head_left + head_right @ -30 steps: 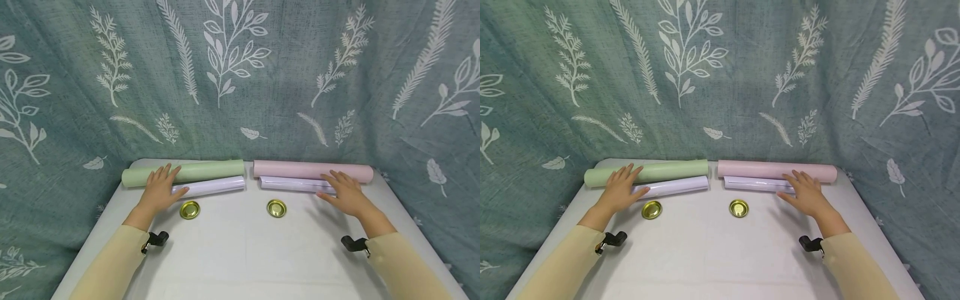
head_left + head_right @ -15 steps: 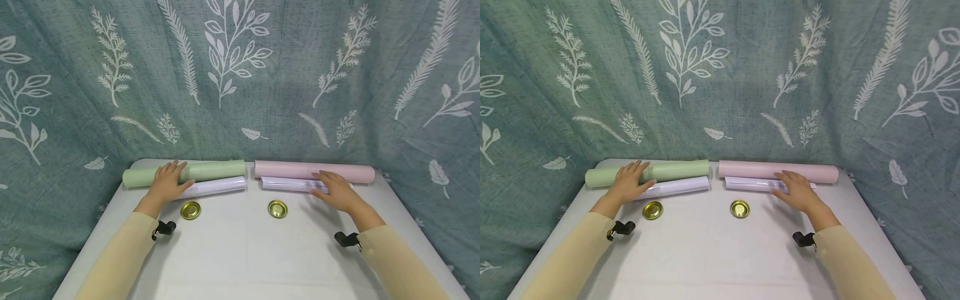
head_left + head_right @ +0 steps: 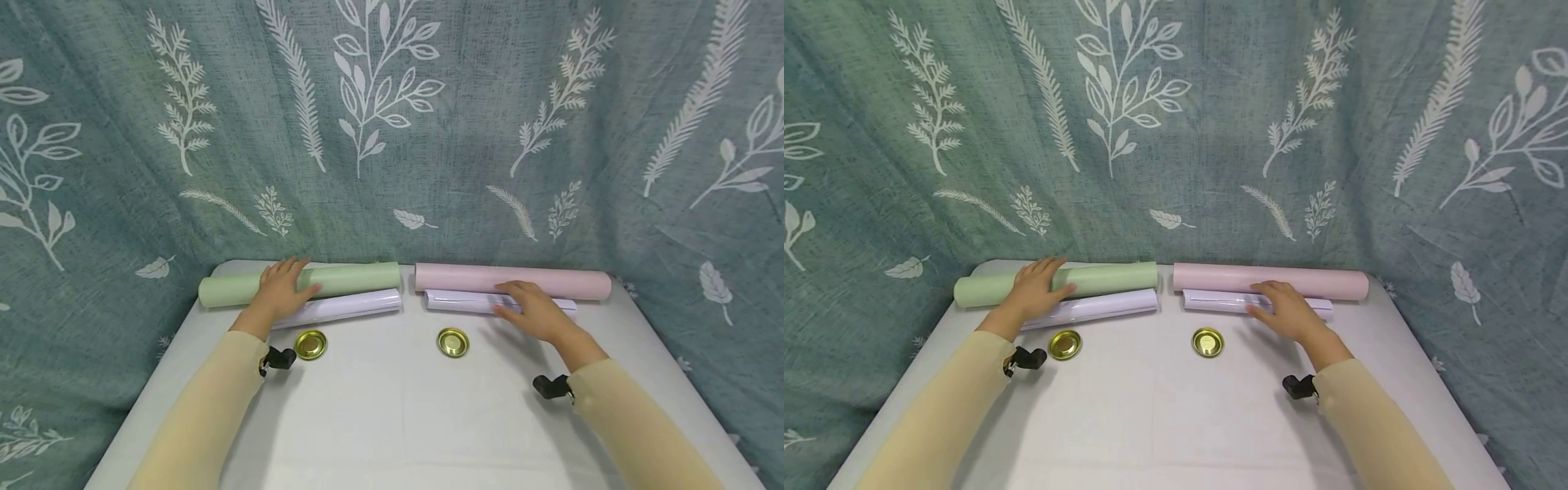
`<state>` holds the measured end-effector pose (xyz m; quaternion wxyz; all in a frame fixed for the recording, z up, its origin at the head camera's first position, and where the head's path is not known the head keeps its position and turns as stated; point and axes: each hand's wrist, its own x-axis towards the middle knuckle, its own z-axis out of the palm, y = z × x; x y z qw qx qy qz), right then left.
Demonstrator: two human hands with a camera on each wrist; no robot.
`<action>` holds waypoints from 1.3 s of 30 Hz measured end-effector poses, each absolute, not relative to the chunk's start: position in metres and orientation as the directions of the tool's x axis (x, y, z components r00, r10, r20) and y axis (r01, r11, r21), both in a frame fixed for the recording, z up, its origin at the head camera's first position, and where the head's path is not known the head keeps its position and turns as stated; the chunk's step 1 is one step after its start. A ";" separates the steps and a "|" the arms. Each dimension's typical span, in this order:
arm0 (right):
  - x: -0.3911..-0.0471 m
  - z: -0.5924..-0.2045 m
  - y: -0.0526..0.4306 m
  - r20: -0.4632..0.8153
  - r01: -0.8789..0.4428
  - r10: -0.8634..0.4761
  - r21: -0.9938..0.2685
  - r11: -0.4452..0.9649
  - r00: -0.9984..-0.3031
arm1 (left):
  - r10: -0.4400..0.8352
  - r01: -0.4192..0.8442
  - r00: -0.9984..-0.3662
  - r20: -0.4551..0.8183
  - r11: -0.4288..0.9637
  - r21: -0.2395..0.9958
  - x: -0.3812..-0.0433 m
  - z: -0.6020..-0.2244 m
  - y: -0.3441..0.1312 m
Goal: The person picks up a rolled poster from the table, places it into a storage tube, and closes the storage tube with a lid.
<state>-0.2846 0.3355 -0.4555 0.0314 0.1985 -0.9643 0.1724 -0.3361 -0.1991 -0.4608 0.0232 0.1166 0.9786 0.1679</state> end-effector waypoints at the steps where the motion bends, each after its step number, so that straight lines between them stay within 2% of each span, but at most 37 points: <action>1: -0.286 -0.456 0.335 0.129 -0.393 -0.371 -0.322 0.862 -0.920 | 0.238 0.220 -0.971 -0.010 0.913 0.343 -0.338 -0.461 -0.199; 10: -0.290 -0.462 0.329 0.129 -0.364 -0.340 -0.345 0.865 -0.931 | 0.232 0.208 -0.972 -0.036 0.923 0.324 -0.352 -0.458 -0.201; 24: -0.296 -0.471 0.323 0.176 -0.375 -0.332 -0.359 0.855 -0.927 | 0.283 0.234 -0.957 -0.058 0.878 0.418 -0.360 -0.459 -0.203; 39: -0.292 -0.475 0.325 0.188 -0.383 -0.337 -0.344 0.857 -0.923 | 0.310 0.246 -0.937 -0.163 0.914 0.324 -0.363 -0.454 -0.201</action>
